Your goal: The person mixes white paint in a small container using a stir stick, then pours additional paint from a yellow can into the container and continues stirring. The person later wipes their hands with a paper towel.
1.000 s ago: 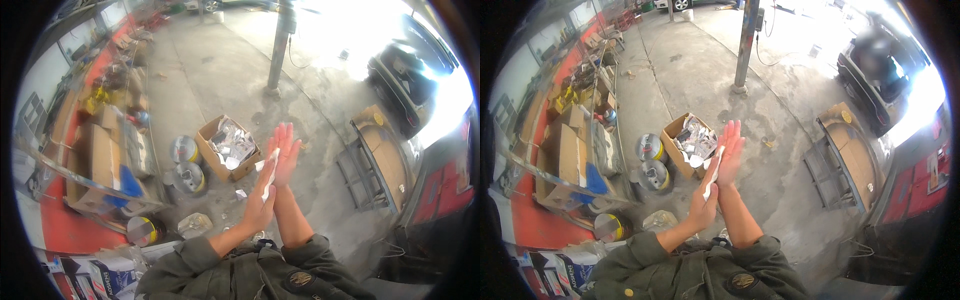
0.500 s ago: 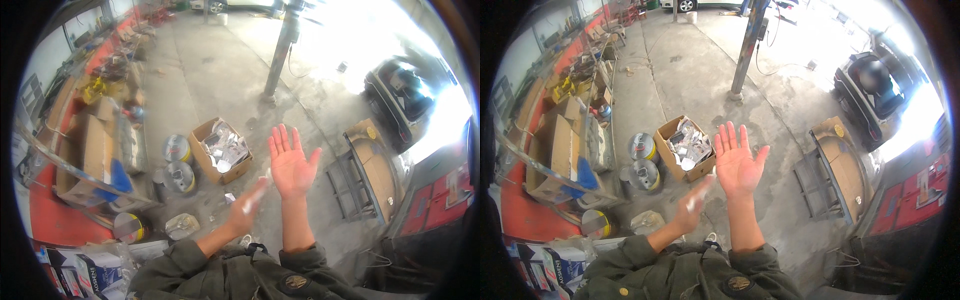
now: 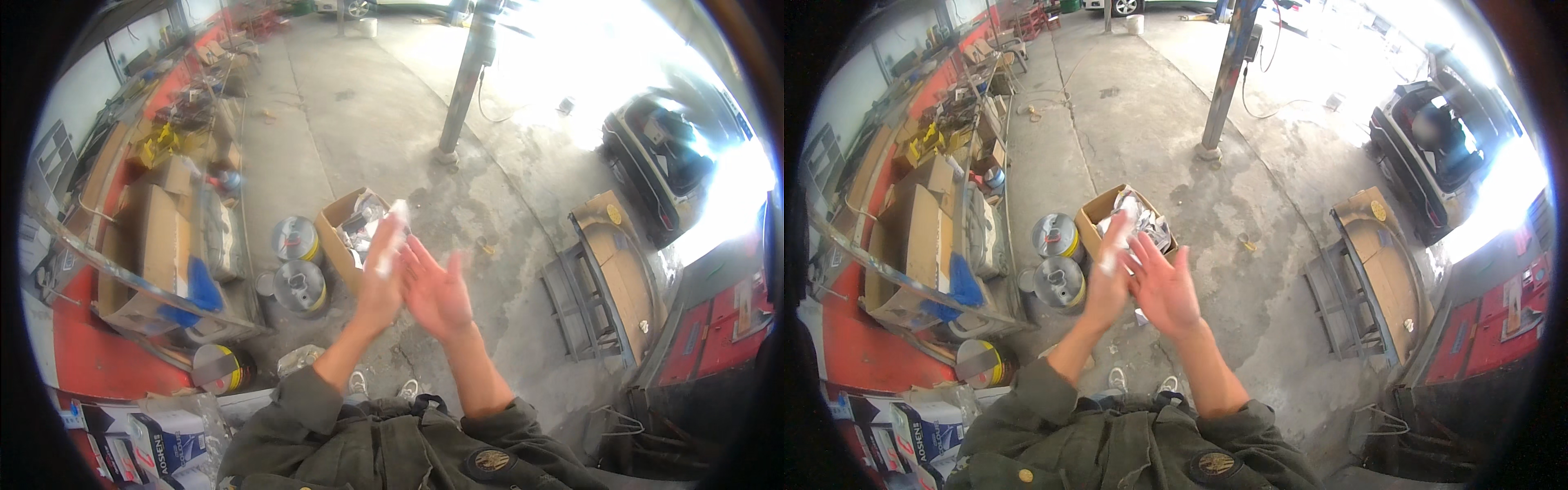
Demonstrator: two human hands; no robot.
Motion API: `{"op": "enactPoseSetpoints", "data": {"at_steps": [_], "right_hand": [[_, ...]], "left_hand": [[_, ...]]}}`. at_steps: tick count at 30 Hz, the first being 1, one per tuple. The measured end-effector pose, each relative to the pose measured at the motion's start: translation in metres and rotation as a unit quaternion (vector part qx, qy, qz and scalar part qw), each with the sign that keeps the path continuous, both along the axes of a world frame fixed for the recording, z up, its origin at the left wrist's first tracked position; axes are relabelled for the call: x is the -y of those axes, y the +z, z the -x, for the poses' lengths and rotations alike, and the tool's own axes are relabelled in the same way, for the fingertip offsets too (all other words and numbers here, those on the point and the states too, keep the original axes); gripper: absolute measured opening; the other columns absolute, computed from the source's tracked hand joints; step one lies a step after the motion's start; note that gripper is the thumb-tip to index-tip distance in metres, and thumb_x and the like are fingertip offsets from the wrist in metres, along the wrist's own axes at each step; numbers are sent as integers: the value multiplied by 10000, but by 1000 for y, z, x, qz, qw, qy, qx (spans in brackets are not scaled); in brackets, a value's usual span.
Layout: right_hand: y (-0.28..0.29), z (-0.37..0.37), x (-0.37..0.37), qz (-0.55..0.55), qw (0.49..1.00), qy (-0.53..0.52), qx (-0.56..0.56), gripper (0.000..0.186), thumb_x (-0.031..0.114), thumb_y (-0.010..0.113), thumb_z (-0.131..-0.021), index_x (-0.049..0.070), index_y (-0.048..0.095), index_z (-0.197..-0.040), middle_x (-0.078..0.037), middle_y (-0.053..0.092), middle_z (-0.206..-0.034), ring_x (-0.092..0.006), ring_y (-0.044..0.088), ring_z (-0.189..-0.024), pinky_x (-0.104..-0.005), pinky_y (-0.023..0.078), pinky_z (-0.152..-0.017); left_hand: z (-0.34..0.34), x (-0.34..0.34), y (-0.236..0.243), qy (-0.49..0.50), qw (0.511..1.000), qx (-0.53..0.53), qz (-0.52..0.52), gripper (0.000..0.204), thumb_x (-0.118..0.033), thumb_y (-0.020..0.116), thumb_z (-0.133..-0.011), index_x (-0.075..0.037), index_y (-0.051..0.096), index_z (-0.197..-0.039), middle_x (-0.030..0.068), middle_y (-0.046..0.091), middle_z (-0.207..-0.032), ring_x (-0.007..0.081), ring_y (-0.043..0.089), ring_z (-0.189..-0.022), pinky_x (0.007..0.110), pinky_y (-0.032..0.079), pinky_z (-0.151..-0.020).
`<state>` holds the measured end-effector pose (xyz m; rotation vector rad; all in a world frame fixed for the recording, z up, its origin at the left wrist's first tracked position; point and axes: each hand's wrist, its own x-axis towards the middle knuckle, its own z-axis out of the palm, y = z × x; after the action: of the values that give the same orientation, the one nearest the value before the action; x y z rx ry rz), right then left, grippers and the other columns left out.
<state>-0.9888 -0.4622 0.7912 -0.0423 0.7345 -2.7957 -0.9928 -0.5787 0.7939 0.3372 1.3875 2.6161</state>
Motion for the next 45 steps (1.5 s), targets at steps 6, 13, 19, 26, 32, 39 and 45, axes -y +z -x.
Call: {"op": "enactPoseSetpoints", "data": {"at_steps": [6, 13, 19, 26, 32, 39, 45], "right_hand": [[15, 22, 11, -108, 974, -185, 68, 756, 625, 317, -1032, 88, 241, -1560, -175, 435, -1500, -291, 492, -1325, -417, 436, -1048], [2, 16, -4, -703, 535, -271, -382, 561, 365, 400, -1027, 52, 426, -1492, -210, 335, -1567, -389, 242, -1491, -518, 168, -1202], [-4, 26, -13, -706, 571, -276, -315, 491, 291, 463, -1016, 39, 463, -1437, -209, 477, -1442, -382, 459, -1329, -479, 344, -1107], [-20, 7, 10, -806, 521, -173, -221, 531, 171, 567, -898, 0, 464, -1390, -173, 614, -1252, -336, 607, -1122, -432, 489, -944], [-11, 1, 7, -805, 507, -115, -285, 523, 169, 640, -847, 14, 535, -1335, -193, 622, -1251, -346, 629, -1085, -413, 523, -884], [-47, 23, -20, -340, 929, 13, -147, 390, 155, 621, -940, 19, 588, -1304, -141, 672, -1181, -232, 677, -1031, -376, 547, -873], [-13, 14, -34, -337, 940, -41, -7, 336, 163, 501, -1043, 32, 585, -1341, -96, 689, -1179, -159, 648, -1072, -320, 529, -897]], "left_hand": [[-42, -42, -15, 74, 956, -173, 223, 560, -358, 341, -1094, 14, 360, -1512, 135, 378, -1572, 265, 278, -1489, 403, 174, -1219], [-14, -2, 5, -134, 952, 211, -175, 562, -412, 303, -1099, -40, 325, -1520, 94, 404, -1538, 222, 396, -1415, 403, 322, -1169], [-24, -12, 3, -35, 982, 145, -117, 570, -371, 289, -1108, -13, 258, -1550, 122, 315, -1597, 247, 316, -1466, 381, 243, -1204], [-13, -19, -18, 78, 980, -103, 149, 588, -383, 291, -1102, 4, 283, -1546, 127, 259, -1632, 262, 212, -1512, 395, 151, -1226], [17, 6, -9, 70, 891, -241, 379, 590, -391, 286, -1097, 2, 324, -1535, 119, 255, -1641, 271, 157, -1533, 422, 98, -1236], [2, -10, 4, 32, 793, -415, 445, 494, -328, 394, -1054, -18, 529, -1414, 182, 474, -1502, 376, 361, -1449, 477, 205, -1213], [-7, 26, -39, 111, 865, -284, 398, 504, -333, 400, -1073, 21, 506, -1417, 192, 457, -1513, 335, 380, -1444, 475, 252, -1190]]}}
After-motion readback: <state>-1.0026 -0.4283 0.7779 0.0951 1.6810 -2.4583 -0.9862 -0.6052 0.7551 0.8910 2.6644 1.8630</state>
